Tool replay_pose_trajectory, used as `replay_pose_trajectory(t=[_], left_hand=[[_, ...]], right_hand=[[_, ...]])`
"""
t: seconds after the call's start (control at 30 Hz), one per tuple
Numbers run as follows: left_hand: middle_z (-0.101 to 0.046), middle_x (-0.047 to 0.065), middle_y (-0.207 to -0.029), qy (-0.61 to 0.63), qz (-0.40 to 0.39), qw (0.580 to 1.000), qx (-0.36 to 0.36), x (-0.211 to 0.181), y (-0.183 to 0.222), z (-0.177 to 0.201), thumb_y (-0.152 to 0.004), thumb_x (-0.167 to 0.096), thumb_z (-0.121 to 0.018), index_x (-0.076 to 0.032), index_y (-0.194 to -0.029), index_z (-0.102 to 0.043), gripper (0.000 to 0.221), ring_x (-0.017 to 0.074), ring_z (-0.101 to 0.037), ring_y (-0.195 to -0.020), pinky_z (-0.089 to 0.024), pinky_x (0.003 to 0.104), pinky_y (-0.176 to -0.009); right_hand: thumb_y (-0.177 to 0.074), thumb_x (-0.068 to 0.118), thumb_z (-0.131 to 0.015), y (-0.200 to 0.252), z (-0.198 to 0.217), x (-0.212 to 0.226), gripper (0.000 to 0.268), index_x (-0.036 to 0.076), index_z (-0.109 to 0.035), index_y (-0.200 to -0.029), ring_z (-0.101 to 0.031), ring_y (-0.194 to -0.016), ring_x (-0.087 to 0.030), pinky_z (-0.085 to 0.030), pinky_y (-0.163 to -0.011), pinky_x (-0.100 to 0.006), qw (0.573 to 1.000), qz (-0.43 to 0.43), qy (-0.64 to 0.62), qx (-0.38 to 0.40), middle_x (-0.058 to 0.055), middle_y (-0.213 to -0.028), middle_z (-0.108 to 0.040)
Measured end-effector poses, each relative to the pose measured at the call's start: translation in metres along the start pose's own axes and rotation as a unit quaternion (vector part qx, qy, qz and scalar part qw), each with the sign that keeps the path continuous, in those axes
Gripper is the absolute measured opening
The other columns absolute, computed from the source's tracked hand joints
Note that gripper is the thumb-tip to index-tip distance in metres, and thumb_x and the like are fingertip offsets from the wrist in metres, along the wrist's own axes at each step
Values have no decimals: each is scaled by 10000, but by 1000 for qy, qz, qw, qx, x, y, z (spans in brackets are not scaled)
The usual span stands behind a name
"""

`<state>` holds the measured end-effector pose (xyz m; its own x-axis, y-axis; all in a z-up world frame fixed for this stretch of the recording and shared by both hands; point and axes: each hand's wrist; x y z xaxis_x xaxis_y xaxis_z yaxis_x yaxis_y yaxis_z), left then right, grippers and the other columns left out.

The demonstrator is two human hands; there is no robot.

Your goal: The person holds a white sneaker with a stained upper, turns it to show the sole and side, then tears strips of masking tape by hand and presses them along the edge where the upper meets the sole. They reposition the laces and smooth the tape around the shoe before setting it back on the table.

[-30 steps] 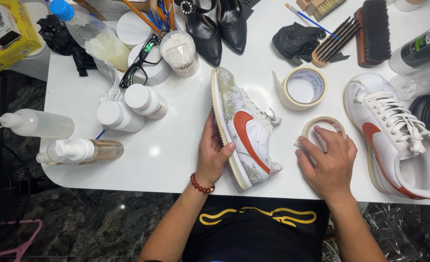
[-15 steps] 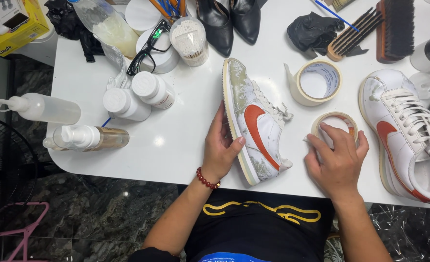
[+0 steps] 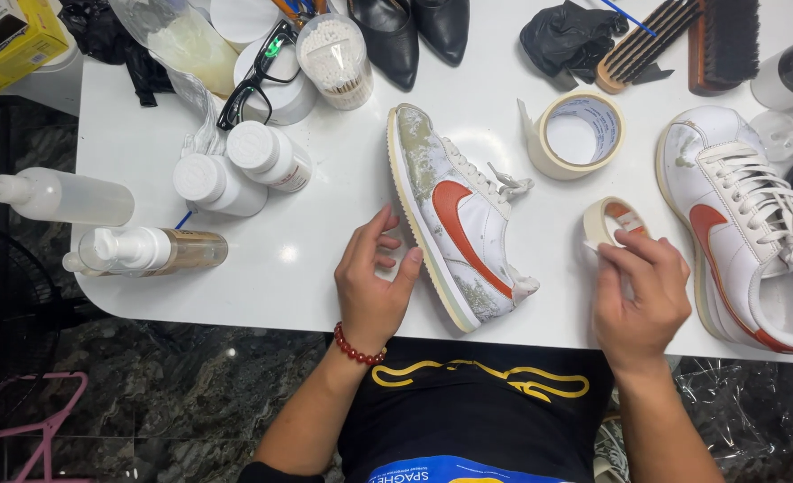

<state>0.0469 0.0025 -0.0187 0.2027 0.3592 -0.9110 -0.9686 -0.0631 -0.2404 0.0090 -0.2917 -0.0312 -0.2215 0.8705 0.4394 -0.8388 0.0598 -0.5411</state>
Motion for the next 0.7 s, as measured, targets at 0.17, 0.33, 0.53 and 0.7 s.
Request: replay_pose_trajectory(t=[0.17, 0.33, 0.53, 0.7], left_hand=[[-718, 163, -1094, -17, -112, 993, -37, -22, 26, 9, -896, -56, -727, 32, -1235, -647, 360, 229, -716, -905, -594, 321, -744], [-718, 131, -1049, 72, -195, 973, 104, -78, 43, 16, -871, -106, -783, -1, -1168, -663, 337, 269, -723, -908, -600, 339, -807], [-713, 167, -1079, 134, -148, 957, 211, -90, 60, 2, -828, -243, -887, 30, -1190, -653, 510, 251, -722, -905, -609, 311, -792], [-762, 125, -1055, 192, -46, 958, 207, -75, 75, -2, -908, -54, -819, -20, -1121, -721, 237, 203, -786, -945, -638, 274, -822]], right_hand=[[-994, -40, -686, -7, 38, 58, 83, -16, -681, -1073, -664, -1007, -154, -578, -845, -284, 970, -114, -212, -23, -141, -1223, -628], [-951, -58, -676, 16, 61, 86, 82, -44, -677, -1031, -680, -810, -116, -563, -685, -208, 951, -140, -273, 49, -139, -1183, -655], [-843, -91, -684, 37, 62, 102, 170, -20, -713, -995, -667, -725, -67, -527, -592, -184, 949, -83, -269, 140, -128, -1090, -678], [-818, -86, -704, 40, 61, 106, 211, -11, -723, -1014, -657, -717, -48, -512, -571, -174, 949, -59, -260, 170, -118, -1072, -689]])
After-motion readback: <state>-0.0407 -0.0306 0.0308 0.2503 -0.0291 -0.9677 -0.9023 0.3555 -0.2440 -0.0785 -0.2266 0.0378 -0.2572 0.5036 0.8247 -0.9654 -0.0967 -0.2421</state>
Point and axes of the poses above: each hand's wrist, its own y-axis away from the middle knuckle, its own z-axis out of the back of the hand, x = y × z
